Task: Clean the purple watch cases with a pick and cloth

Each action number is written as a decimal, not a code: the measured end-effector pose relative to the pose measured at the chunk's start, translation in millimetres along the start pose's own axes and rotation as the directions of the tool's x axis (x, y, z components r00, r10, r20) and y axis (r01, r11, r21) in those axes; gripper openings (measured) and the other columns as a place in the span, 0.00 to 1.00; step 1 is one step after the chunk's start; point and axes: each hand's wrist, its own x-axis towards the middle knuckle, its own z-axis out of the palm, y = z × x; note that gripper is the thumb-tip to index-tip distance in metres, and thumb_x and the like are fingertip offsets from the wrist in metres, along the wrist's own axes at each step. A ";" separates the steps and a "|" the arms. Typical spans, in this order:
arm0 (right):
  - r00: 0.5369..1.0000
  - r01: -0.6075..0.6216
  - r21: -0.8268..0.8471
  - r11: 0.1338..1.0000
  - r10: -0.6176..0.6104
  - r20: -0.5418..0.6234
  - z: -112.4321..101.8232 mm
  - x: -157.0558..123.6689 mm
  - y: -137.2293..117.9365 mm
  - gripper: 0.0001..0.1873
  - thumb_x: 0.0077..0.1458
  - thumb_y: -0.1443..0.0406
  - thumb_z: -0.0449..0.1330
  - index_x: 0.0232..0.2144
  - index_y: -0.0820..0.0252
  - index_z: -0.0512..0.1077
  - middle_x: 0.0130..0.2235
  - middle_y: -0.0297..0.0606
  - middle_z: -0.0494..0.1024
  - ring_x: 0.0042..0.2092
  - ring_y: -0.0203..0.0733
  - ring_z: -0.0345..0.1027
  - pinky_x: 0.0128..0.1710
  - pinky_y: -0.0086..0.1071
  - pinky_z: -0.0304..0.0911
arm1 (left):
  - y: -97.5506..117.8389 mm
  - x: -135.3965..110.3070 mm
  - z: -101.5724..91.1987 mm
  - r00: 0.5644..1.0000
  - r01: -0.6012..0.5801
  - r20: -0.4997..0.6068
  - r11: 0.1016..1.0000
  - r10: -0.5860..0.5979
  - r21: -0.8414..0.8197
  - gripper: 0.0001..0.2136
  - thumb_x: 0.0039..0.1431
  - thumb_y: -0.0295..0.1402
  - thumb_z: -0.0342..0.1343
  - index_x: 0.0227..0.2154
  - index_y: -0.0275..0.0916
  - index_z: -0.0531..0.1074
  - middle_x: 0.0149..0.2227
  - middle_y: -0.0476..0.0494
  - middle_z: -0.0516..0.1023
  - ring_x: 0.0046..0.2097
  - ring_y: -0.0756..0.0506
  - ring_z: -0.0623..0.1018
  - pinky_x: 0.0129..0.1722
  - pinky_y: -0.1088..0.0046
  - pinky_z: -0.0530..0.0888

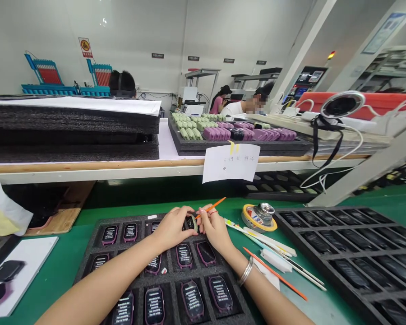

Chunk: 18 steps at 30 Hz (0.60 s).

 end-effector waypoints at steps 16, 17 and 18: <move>0.999 -0.022 -0.052 0.998 0.024 0.043 1.6 2.9 -4.9 0.16 0.66 0.58 0.60 0.50 0.61 0.72 0.48 0.40 0.77 0.43 0.41 0.75 0.41 0.40 0.74 | 4.1 -16.5 -18.6 0.998 -0.047 0.052 0.961 0.034 0.273 0.12 0.60 0.45 0.63 0.32 0.40 0.75 0.38 0.43 0.72 0.45 0.38 0.72 0.47 0.58 0.70; 0.999 -0.018 -0.035 0.999 0.019 0.041 1.4 3.3 -6.8 0.15 0.66 0.58 0.59 0.50 0.61 0.72 0.48 0.40 0.77 0.42 0.41 0.75 0.41 0.40 0.74 | 2.0 -19.2 -22.6 0.996 -0.074 0.074 0.958 0.055 0.279 0.11 0.61 0.43 0.62 0.34 0.41 0.76 0.39 0.44 0.73 0.46 0.39 0.72 0.48 0.59 0.70; 0.999 -0.013 -0.014 1.000 0.013 0.038 1.4 3.6 -9.1 0.15 0.66 0.58 0.59 0.50 0.61 0.72 0.47 0.40 0.77 0.42 0.41 0.75 0.41 0.39 0.74 | -0.1 -22.3 -26.9 0.993 -0.094 0.090 0.954 0.071 0.285 0.09 0.62 0.42 0.61 0.36 0.42 0.77 0.39 0.44 0.73 0.46 0.40 0.72 0.49 0.60 0.70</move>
